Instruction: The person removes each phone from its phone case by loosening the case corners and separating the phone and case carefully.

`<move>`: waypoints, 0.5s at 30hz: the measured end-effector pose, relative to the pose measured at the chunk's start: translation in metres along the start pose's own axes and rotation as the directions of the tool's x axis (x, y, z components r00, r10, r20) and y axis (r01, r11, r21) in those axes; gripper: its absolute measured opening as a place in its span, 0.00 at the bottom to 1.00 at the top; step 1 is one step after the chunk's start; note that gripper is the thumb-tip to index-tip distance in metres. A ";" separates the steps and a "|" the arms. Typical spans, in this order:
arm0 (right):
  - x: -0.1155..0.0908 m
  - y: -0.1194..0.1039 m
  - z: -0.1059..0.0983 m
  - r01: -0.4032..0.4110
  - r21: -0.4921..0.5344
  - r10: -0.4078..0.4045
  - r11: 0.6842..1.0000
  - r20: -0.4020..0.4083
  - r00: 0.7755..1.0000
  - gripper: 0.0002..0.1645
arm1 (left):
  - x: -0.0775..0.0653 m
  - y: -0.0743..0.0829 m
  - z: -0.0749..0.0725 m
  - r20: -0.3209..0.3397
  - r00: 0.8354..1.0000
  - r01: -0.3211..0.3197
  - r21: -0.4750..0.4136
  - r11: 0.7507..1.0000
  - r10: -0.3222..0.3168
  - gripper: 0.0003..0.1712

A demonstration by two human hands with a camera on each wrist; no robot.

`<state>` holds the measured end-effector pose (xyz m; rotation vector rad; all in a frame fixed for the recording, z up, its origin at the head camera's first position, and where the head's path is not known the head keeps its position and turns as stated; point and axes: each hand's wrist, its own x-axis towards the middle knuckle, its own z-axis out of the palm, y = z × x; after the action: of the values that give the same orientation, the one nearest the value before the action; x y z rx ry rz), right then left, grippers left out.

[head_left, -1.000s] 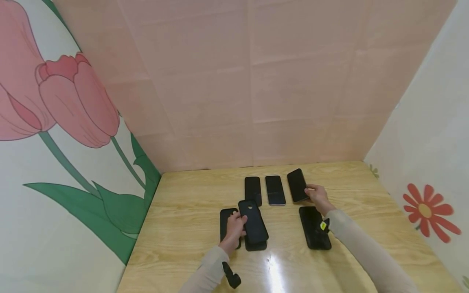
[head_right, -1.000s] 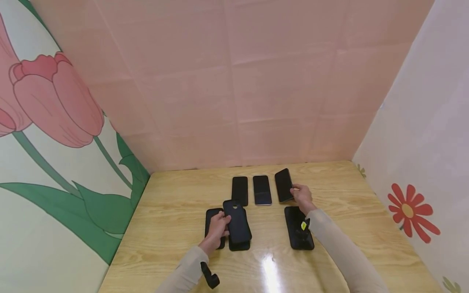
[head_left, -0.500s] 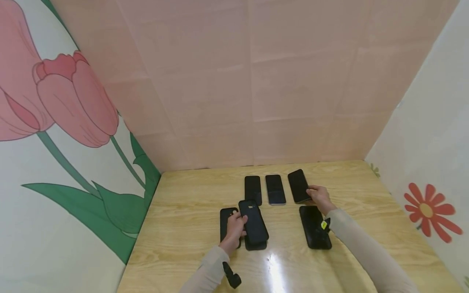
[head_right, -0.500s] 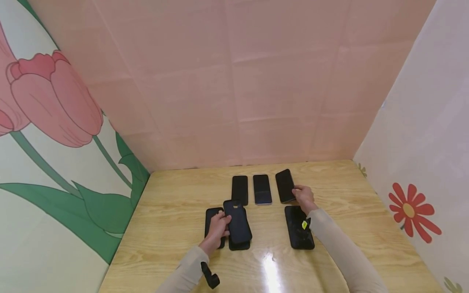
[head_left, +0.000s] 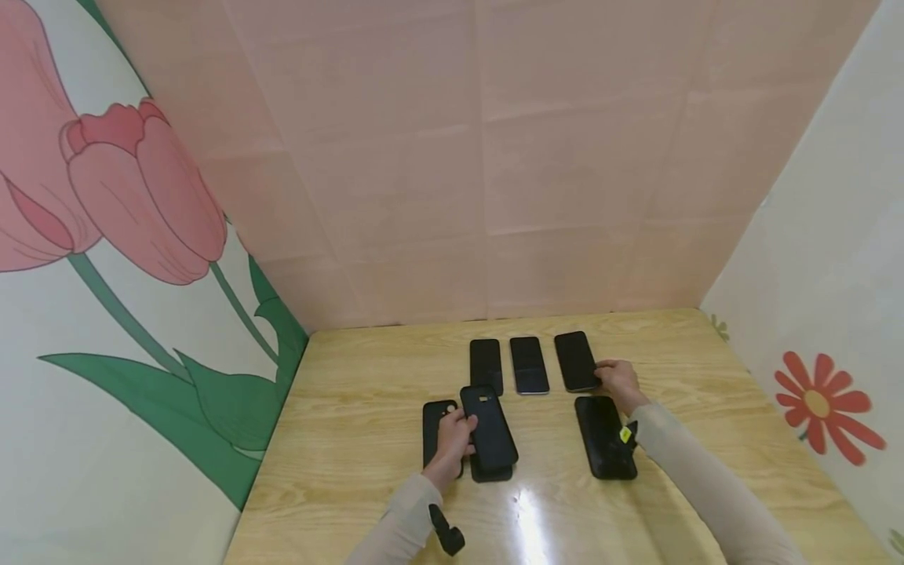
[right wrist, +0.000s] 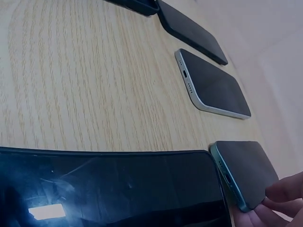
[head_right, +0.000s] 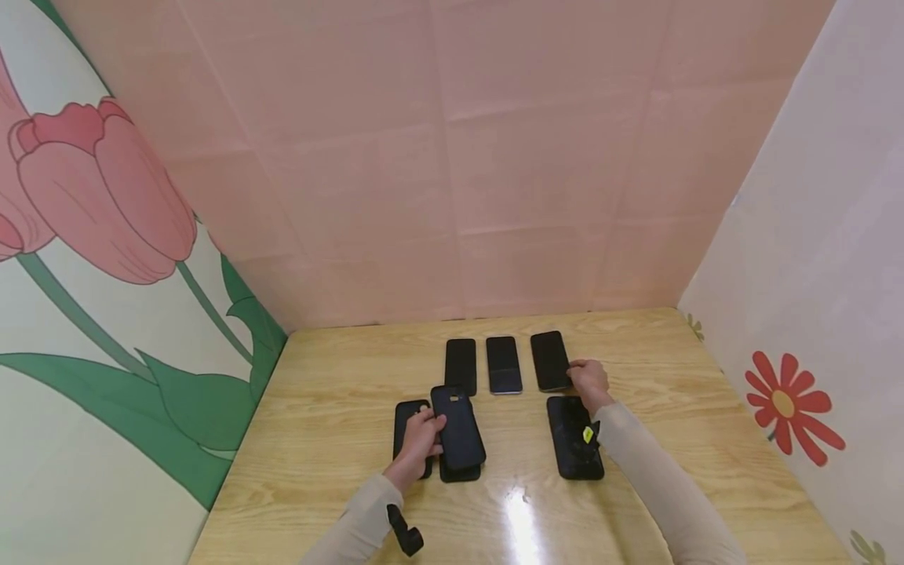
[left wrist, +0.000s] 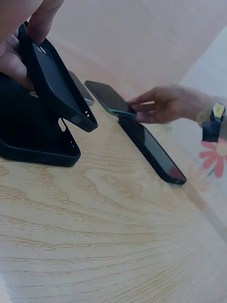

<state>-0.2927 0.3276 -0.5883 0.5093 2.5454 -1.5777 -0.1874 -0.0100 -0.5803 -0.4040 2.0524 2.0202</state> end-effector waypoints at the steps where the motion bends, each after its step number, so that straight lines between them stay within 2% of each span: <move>1: 0.000 0.000 0.000 0.000 -0.003 0.000 1.000 -0.004 1.000 0.24 | 0.000 0.000 0.000 0.001 1.000 -0.001 0.003 1.000 0.001 0.21; 10: -0.002 0.001 0.000 -0.025 0.046 0.025 0.999 0.004 1.000 0.25 | 0.000 0.000 0.000 0.003 1.000 -0.001 0.011 1.000 0.001 0.20; 15: -0.004 0.000 0.001 -0.058 0.117 0.057 0.991 0.012 0.998 0.27 | 0.000 0.000 0.001 0.010 1.000 -0.008 0.022 1.000 0.007 0.22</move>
<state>-0.2890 0.3261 -0.5875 0.5810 2.4186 -1.7128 -0.1870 -0.0087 -0.5804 -0.3818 2.0711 1.9981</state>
